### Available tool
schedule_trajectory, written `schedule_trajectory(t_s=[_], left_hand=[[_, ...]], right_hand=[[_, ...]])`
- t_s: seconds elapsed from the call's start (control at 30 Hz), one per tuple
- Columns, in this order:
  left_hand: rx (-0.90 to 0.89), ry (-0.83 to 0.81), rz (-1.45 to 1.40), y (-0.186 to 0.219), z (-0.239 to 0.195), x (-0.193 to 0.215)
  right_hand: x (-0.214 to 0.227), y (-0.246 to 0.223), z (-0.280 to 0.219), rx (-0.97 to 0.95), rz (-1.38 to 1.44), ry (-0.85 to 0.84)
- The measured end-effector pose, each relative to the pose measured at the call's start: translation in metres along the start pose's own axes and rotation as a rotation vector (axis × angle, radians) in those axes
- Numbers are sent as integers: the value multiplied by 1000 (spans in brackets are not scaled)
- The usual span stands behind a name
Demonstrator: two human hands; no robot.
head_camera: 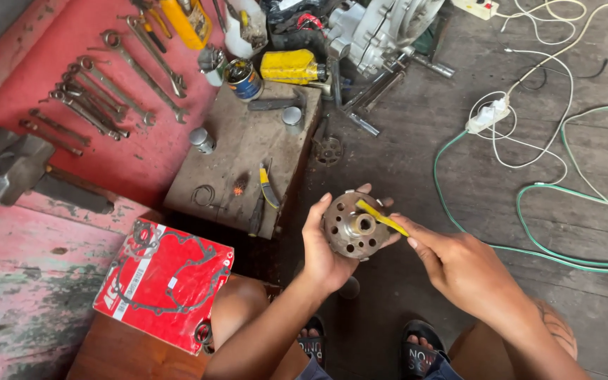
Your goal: Cleaning a motorcycle clutch hub using a small brush to remove dirt and grime from the metal surfaces.
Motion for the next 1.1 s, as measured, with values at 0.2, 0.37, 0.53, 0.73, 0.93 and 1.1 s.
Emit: schedule_trajectory(t_s=[0.2,0.37,0.53,0.73,0.93,1.1], left_hand=[[-64,-48,-34,5,-17,-8],[27,31,-39,-8,-36,-5],[-86,72,-37,9,-64,2],[-53,86,-33,6,-85,30],[-14,176,23,13,-86,39],[-61,103,-112,21,-73,46]], right_hand=[[-4,4,-18,-53,-213,5],[-10,-4,-26,-73,-214,-13],[-22,-17,-30,-99,-184,-74],[-41,-40,-31,-23,-130,-137],[-53,-49,-19,-2,-79,-121],[-46,-39,-21,-149,-224,-184]])
Point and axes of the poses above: each hand's wrist, its own z-axis towards the middle knuckle, its own x-axis out of the back of the hand, y = z × x, the point moved 8 cm from there along z, towards the middle knuckle, and after that the axes turned 12 degrees about z, right-handed, at the moved point
